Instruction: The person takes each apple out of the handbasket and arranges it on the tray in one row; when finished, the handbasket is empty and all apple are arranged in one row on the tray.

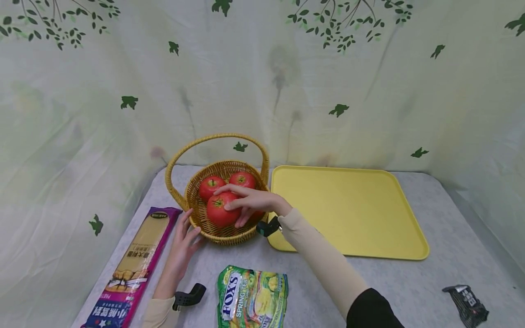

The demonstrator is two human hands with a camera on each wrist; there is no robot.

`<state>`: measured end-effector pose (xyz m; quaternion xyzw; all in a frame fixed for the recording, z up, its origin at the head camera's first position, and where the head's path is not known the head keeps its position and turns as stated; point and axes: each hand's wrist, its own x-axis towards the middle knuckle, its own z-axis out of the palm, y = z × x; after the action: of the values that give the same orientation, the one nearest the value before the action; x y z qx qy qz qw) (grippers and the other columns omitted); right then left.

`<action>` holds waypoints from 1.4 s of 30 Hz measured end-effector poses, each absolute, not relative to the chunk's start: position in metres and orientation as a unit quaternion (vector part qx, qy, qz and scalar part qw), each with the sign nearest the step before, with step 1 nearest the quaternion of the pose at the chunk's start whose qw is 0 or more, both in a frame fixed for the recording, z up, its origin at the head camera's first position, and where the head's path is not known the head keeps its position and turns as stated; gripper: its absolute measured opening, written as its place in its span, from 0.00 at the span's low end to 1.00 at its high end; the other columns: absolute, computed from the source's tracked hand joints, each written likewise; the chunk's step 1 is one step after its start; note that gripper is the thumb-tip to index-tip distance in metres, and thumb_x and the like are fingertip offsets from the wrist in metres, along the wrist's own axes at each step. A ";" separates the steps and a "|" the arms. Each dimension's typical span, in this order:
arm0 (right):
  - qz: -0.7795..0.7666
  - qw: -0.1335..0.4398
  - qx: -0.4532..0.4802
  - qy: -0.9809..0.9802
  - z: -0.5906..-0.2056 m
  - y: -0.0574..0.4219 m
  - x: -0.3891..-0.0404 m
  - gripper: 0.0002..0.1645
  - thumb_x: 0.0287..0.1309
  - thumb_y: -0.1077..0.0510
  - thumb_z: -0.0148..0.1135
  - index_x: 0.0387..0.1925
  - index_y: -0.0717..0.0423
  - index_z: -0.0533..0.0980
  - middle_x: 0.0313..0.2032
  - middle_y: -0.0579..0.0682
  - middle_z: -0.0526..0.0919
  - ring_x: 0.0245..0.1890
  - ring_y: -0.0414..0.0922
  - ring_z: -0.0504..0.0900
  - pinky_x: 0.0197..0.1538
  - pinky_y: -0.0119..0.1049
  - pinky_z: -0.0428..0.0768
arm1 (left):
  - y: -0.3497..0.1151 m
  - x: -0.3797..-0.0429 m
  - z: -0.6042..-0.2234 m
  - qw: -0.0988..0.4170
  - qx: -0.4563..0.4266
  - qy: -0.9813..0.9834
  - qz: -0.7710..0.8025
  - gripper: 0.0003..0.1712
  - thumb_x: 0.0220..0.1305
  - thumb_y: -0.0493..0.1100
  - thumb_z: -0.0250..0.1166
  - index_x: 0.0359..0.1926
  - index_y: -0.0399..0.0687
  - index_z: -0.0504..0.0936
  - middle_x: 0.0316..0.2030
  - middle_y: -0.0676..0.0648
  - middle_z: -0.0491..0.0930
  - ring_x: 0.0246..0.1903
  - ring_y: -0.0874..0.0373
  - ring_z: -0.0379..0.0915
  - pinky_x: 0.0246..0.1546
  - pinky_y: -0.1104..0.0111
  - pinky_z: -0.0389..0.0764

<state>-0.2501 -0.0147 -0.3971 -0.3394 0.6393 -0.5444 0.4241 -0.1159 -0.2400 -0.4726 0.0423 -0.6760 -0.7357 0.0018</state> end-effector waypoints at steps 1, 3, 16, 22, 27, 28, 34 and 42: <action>-0.550 0.422 -0.340 0.636 -0.396 -0.010 -0.251 0.27 0.68 0.55 0.54 0.66 0.40 0.61 0.60 0.53 0.65 0.37 0.73 0.78 0.41 0.52 0.82 | -0.240 -0.116 -0.473 0.002 0.042 -0.676 -0.735 0.34 0.75 0.41 0.47 0.75 0.53 0.43 0.74 0.43 0.36 0.69 0.42 0.43 0.61 0.39 0.54; -0.557 0.419 -0.341 0.631 -0.394 0.001 -0.253 0.27 0.69 0.56 0.52 0.67 0.40 0.60 0.60 0.54 0.65 0.37 0.73 0.78 0.41 0.54 0.81 | -0.240 -0.117 -0.473 0.002 0.042 -0.678 -0.734 0.34 0.75 0.41 0.47 0.75 0.53 0.43 0.74 0.43 0.36 0.69 0.42 0.43 0.61 0.39 0.55; -0.583 0.361 -0.314 0.657 -0.387 0.089 -0.263 0.27 0.69 0.54 0.51 0.67 0.40 0.60 0.56 0.61 0.71 0.32 0.67 0.82 0.38 0.60 0.80 | -0.240 -0.116 -0.475 0.007 0.037 -0.684 -0.728 0.33 0.75 0.40 0.46 0.75 0.51 0.42 0.74 0.42 0.35 0.69 0.41 0.44 0.61 0.39 0.56; -0.606 0.334 -0.279 0.666 -0.396 0.126 -0.267 0.28 0.68 0.54 0.52 0.67 0.42 0.59 0.55 0.64 0.71 0.31 0.65 0.83 0.38 0.57 0.81 | -0.241 -0.117 -0.475 0.011 0.035 -0.681 -0.731 0.34 0.75 0.40 0.46 0.75 0.50 0.42 0.73 0.41 0.36 0.69 0.40 0.44 0.61 0.40 0.56; -0.625 0.315 -0.245 0.671 -0.405 0.143 -0.269 0.28 0.68 0.56 0.51 0.67 0.44 0.58 0.57 0.64 0.68 0.28 0.59 0.84 0.41 0.58 0.80 | -0.240 -0.117 -0.475 0.010 0.036 -0.683 -0.729 0.34 0.75 0.40 0.47 0.75 0.50 0.42 0.73 0.41 0.35 0.69 0.40 0.44 0.61 0.39 0.56; -0.628 0.312 -0.240 0.672 -0.407 0.146 -0.269 0.28 0.68 0.56 0.51 0.67 0.44 0.58 0.57 0.64 0.67 0.28 0.59 0.84 0.42 0.60 0.78 | -0.240 -0.117 -0.475 0.009 0.036 -0.683 -0.729 0.34 0.75 0.41 0.47 0.75 0.50 0.42 0.73 0.41 0.35 0.69 0.40 0.44 0.61 0.39 0.56; -0.647 0.298 -0.219 0.667 -0.422 0.150 -0.272 0.28 0.69 0.57 0.49 0.67 0.44 0.56 0.59 0.64 0.63 0.35 0.72 0.79 0.47 0.65 0.72 | -0.241 -0.117 -0.475 0.010 0.040 -0.681 -0.731 0.34 0.75 0.41 0.48 0.75 0.51 0.43 0.73 0.41 0.36 0.69 0.41 0.44 0.61 0.42 0.57; -0.679 0.294 -0.196 0.644 -0.451 0.151 -0.278 0.28 0.71 0.62 0.46 0.68 0.47 0.53 0.62 0.64 0.59 0.40 0.76 0.75 0.48 0.62 0.73 | -0.240 -0.118 -0.475 0.007 0.039 -0.680 -0.732 0.35 0.75 0.42 0.48 0.75 0.51 0.42 0.73 0.41 0.35 0.69 0.41 0.43 0.62 0.40 0.55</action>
<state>-0.2779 0.1513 -0.4511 -0.1958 0.6435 -0.6788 0.2945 -0.1178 -0.2396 -0.4753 0.0388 -0.6798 -0.7323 0.0073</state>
